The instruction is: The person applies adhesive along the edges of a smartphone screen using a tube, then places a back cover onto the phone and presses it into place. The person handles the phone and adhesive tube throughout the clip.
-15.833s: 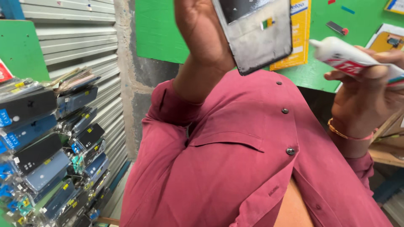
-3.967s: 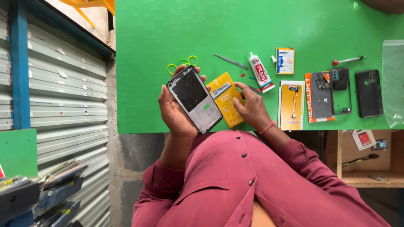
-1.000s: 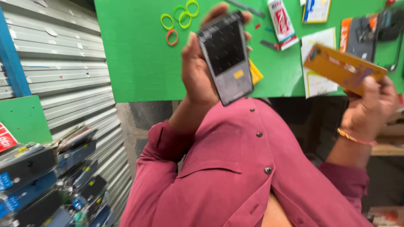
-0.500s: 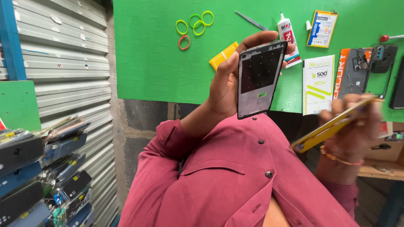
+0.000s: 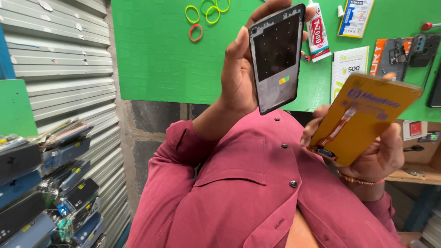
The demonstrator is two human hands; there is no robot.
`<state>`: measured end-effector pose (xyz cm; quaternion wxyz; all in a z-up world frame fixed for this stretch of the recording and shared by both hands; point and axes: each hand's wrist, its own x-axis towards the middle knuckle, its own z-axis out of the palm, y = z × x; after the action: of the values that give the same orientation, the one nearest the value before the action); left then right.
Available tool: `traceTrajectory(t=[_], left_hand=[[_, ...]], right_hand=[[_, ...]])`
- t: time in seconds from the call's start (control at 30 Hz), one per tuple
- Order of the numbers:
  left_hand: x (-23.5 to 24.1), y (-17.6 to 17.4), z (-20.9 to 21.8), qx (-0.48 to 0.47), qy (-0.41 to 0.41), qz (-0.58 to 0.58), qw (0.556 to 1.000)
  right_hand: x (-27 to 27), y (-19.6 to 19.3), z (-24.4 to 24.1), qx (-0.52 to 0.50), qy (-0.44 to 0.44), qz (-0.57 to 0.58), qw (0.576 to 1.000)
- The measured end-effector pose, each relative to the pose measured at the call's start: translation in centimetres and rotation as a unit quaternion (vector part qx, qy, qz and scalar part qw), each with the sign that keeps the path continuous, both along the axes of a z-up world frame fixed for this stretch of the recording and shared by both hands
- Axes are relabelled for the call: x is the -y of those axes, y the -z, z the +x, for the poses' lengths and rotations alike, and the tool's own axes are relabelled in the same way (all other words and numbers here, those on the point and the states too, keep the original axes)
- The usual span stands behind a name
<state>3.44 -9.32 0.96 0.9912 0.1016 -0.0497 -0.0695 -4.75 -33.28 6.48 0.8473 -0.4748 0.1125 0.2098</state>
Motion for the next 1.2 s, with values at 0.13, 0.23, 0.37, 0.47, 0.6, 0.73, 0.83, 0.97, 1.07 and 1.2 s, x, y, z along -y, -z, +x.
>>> traceTrajectory(t=[0.13, 0.23, 0.37, 0.47, 0.6, 0.73, 0.83, 0.97, 1.07, 1.2], left_hand=[[0.8, 0.8, -0.2, -0.031, 0.008, -0.028, 0.999], [0.5, 1.5, 0.1, -0.022, 0.028, -0.033, 0.999], [0.3, 1.7, -0.4, -0.005, 0.004, 0.024, 1.000], [-0.2, 2.3, -1.2, 0.029, -0.053, 0.143, 0.988], [-1.1, 3.7, -1.2, 0.048, -0.063, 0.194, 0.978], [-1.7, 4.7, -0.7, 0.096, -0.116, 0.317, 0.936], [-1.8, 5.2, -0.8, 0.101, -0.125, 0.337, 0.928], [-2.2, 5.3, -1.4, 0.034, -0.112, 0.322, 0.940], [-2.0, 5.6, -1.5, 0.027, -0.109, 0.258, 0.960], [-1.9, 5.9, -1.7, 0.025, -0.108, 0.205, 0.972]], right_hand=[[-0.4, -0.4, 2.6, 0.104, -0.037, 0.057, 0.992], [-0.9, -0.2, 3.7, 0.172, -0.002, -0.006, 0.985], [-1.7, 0.2, 3.8, 0.254, 0.057, -0.139, 0.955], [-1.5, 0.5, 4.0, 0.302, 0.066, -0.236, 0.921], [-0.3, 0.3, 4.5, 0.334, -0.021, -0.317, 0.887], [0.5, 0.1, 5.2, 0.360, -0.080, -0.364, 0.855], [0.5, 0.4, 5.3, 0.352, -0.091, -0.369, 0.855], [0.5, 0.4, 4.8, 0.318, -0.064, -0.333, 0.886], [0.5, 0.3, 4.1, 0.301, -0.040, -0.302, 0.903], [0.2, 0.6, 4.0, 0.299, -0.048, -0.293, 0.907]])
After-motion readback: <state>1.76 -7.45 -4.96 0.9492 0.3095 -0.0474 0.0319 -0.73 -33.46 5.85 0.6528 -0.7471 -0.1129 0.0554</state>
